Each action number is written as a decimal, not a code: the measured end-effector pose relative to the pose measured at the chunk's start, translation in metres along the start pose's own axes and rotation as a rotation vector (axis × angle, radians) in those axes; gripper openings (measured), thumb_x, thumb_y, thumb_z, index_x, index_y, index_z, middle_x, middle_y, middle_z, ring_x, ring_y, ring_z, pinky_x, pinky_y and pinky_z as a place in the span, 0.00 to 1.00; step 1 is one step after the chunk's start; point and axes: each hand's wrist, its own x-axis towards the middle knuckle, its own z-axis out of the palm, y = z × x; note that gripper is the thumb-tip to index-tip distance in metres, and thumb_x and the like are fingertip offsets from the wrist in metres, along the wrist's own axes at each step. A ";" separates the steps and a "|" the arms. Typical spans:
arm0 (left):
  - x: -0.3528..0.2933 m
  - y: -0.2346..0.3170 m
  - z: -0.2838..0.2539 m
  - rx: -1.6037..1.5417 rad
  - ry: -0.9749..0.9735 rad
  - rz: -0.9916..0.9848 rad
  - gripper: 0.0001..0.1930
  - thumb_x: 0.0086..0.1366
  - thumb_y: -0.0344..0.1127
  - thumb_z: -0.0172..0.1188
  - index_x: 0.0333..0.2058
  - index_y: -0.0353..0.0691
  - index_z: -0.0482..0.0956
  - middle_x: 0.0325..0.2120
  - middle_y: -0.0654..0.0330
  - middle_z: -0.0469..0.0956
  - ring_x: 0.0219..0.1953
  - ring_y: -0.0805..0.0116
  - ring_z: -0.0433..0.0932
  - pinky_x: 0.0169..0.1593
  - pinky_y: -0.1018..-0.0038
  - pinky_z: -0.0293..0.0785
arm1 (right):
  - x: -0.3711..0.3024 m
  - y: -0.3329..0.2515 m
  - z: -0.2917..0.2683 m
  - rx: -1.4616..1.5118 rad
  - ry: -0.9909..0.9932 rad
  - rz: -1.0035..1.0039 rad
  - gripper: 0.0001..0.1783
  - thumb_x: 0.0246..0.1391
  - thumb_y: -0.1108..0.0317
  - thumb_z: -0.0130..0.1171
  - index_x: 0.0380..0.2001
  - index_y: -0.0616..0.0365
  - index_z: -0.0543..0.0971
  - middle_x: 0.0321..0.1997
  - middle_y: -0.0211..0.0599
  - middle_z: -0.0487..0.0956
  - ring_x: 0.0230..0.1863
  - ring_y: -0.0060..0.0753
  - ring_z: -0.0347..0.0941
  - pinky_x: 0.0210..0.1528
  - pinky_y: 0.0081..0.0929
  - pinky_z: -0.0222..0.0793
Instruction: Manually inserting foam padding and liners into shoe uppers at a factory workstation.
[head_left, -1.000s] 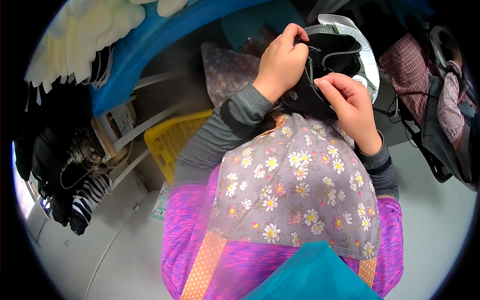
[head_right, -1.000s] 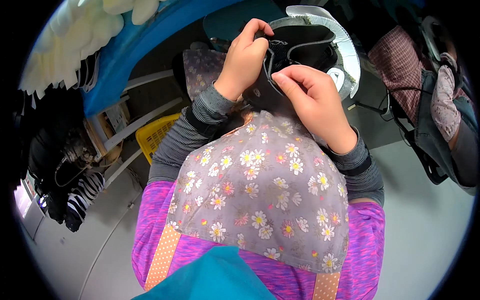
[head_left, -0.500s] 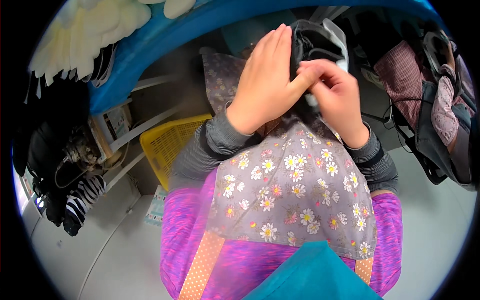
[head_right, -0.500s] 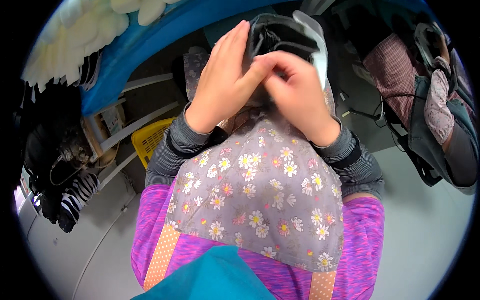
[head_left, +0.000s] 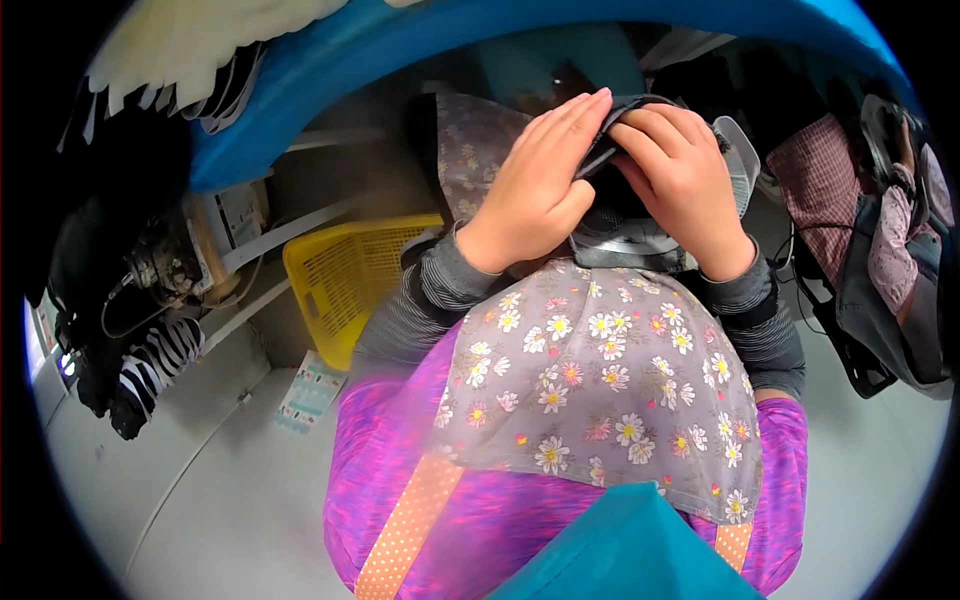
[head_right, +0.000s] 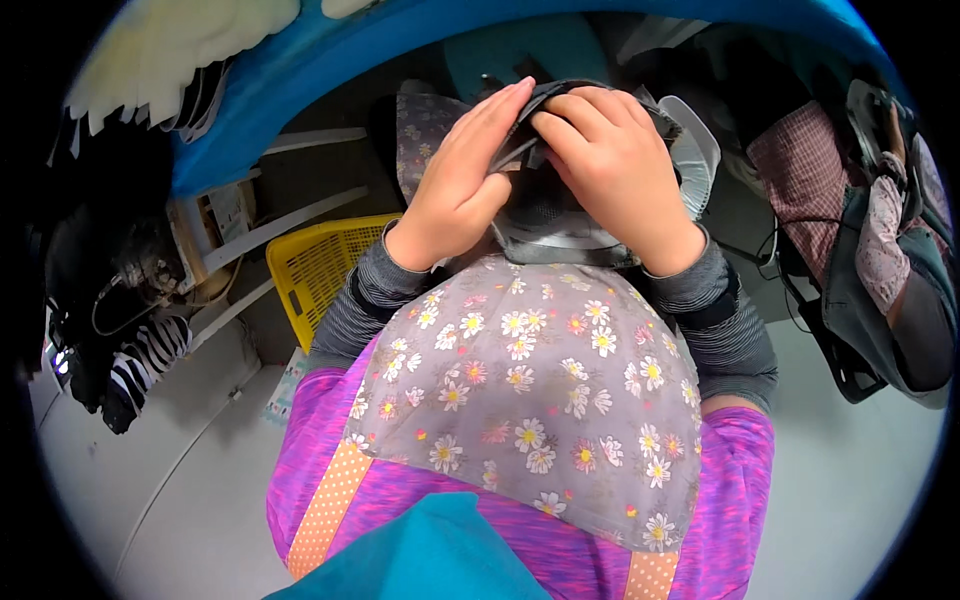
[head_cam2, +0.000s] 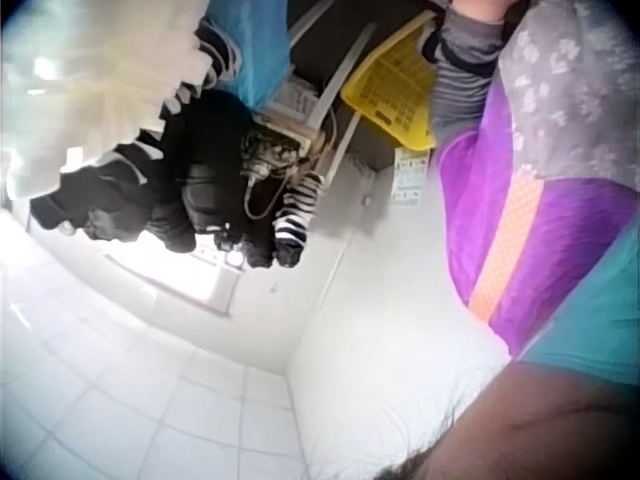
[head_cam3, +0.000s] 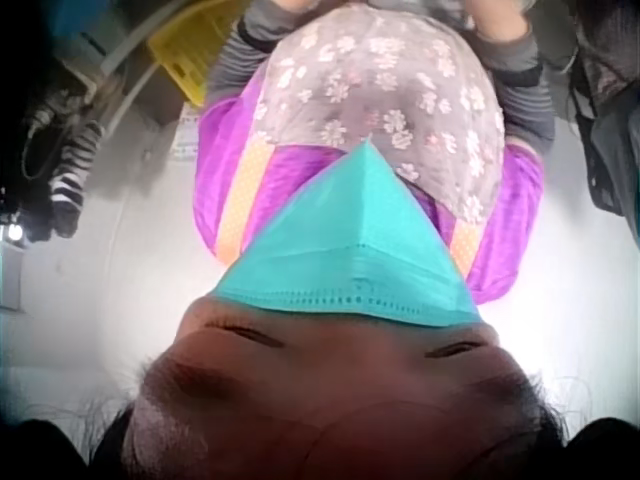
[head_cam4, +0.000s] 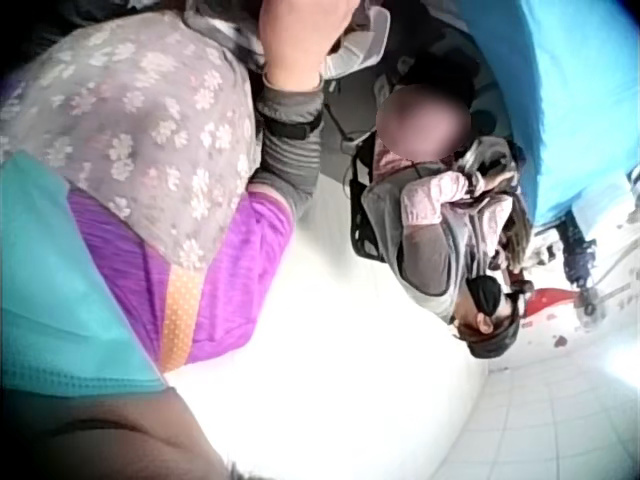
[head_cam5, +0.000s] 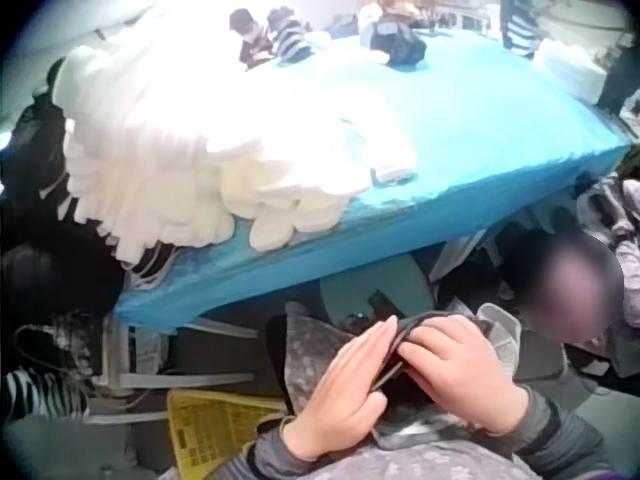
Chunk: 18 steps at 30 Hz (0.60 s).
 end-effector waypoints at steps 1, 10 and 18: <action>-0.001 0.000 0.000 0.007 0.013 -0.002 0.37 0.54 0.25 0.46 0.67 0.31 0.62 0.66 0.45 0.65 0.69 0.48 0.62 0.72 0.60 0.56 | -0.002 -0.001 0.002 -0.044 -0.041 -0.011 0.12 0.44 0.75 0.63 0.35 0.59 0.78 0.40 0.39 0.78 0.47 0.43 0.76 0.51 0.38 0.72; -0.002 -0.007 -0.011 -0.074 -0.059 -0.038 0.38 0.53 0.26 0.45 0.67 0.32 0.62 0.65 0.43 0.66 0.68 0.47 0.64 0.71 0.61 0.56 | -0.012 -0.032 0.003 0.001 -0.330 -0.122 0.05 0.46 0.70 0.57 0.27 0.55 0.72 0.31 0.33 0.69 0.28 0.30 0.74 0.28 0.28 0.73; -0.005 -0.008 -0.015 -0.101 -0.116 -0.015 0.39 0.52 0.25 0.46 0.68 0.32 0.61 0.68 0.45 0.63 0.71 0.48 0.61 0.72 0.62 0.55 | -0.006 -0.016 0.001 0.099 -0.028 0.186 0.09 0.46 0.74 0.67 0.30 0.57 0.75 0.33 0.36 0.74 0.28 0.41 0.76 0.28 0.32 0.74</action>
